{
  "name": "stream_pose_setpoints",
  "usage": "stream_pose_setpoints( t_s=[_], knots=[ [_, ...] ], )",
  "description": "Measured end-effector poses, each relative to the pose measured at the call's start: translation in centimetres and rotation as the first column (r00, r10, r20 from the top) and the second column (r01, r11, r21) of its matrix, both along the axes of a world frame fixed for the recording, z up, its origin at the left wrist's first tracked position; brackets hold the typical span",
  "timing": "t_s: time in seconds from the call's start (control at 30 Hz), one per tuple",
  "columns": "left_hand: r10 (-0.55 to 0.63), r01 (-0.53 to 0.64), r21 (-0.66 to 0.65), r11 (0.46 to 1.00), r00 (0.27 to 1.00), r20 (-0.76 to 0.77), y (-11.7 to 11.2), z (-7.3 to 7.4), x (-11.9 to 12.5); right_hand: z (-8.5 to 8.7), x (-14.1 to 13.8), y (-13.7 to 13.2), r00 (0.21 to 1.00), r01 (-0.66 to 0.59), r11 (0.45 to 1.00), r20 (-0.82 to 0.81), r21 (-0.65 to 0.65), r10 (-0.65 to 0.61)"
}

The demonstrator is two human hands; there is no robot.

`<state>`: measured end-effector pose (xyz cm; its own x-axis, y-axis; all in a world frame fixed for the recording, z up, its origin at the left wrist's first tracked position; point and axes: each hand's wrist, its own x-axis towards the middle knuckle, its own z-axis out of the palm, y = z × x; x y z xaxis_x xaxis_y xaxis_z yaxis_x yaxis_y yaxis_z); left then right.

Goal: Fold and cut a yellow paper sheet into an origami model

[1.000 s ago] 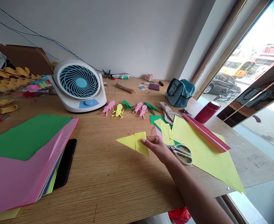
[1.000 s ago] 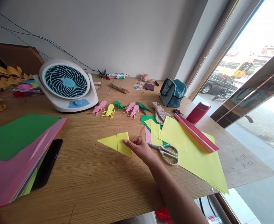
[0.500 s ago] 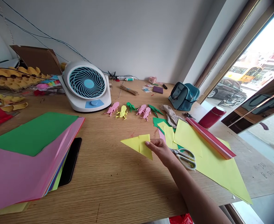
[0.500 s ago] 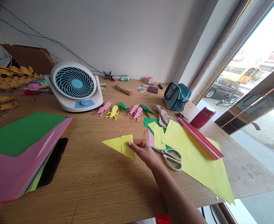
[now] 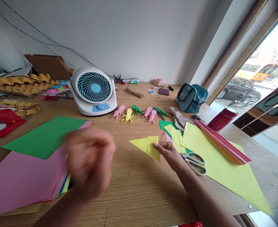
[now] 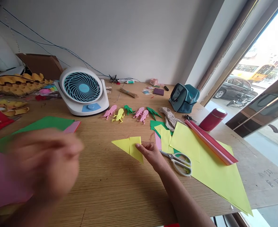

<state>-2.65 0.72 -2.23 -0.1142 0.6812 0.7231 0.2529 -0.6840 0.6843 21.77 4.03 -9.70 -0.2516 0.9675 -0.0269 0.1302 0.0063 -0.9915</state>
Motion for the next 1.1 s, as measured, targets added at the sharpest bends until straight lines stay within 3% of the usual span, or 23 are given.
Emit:
stream_pose_setpoints(
  t_s=[0.13, 0.23, 0.3, 0.43, 0.5, 0.57, 0.63, 0.8, 0.97, 1.1],
  knots=[
    [-0.067, 0.048, -0.146, 0.988, 0.989, -0.129, 3.6, -3.9, 1.3, 0.0, -0.2, 0.2, 1.0, -0.013, 1.0, -0.004, -0.003, 0.013],
    [-0.173, 0.132, -0.339, 0.931, 0.98, -0.095, 5.2, -7.0, 1.7, -0.1, -0.2, 0.3, 1.0, -0.025, 1.0, -0.005, 0.0, 0.025],
    [-0.293, 0.265, -0.454, 0.851, 0.956, 0.008, 5.4, -8.2, 1.9, -0.1, -0.3, 0.3, 0.999, -0.032, 0.999, 0.003, -0.001, 0.032],
    [-0.481, 0.536, -0.581, 0.613, 0.836, 0.263, 4.9, -8.6, 2.0, -0.2, -0.5, 0.1, 0.998, -0.033, 0.999, 0.044, -0.008, 0.033],
    [-0.503, 0.595, -0.61, 0.524, 0.794, 0.342, 4.8, -8.8, 2.0, -0.2, -0.6, -0.1, 0.997, -0.033, 0.999, 0.065, -0.002, 0.033],
    [-0.521, 0.618, -0.629, 0.471, 0.771, 0.367, 4.8, -9.3, 2.1, -0.1, -0.9, -0.2, 0.997, -0.038, 0.999, 0.072, 0.008, 0.038],
    [-0.533, 0.617, -0.64, 0.458, 0.766, 0.358, 4.9, -10.0, 2.2, -0.1, -1.1, -0.3, 0.997, -0.045, 0.999, 0.065, 0.013, 0.044],
    [-0.478, 0.595, -0.629, 0.501, 0.796, 0.372, 5.0, -11.1, 2.3, -0.2, -1.6, -0.4, 0.996, -0.073, 0.997, 0.045, 0.01, 0.072],
    [-0.437, 0.693, -0.564, 0.449, 0.721, 0.538, 4.4, -10.6, 2.7, -0.8, -1.9, -0.4, 0.997, -0.07, 0.997, 0.044, 0.019, 0.069],
    [-0.341, 0.669, -0.558, 0.491, 0.737, 0.584, 4.0, -10.1, 3.0, -1.1, -2.4, -0.5, 0.996, -0.071, 0.997, 0.049, 0.022, 0.07]
  ],
)
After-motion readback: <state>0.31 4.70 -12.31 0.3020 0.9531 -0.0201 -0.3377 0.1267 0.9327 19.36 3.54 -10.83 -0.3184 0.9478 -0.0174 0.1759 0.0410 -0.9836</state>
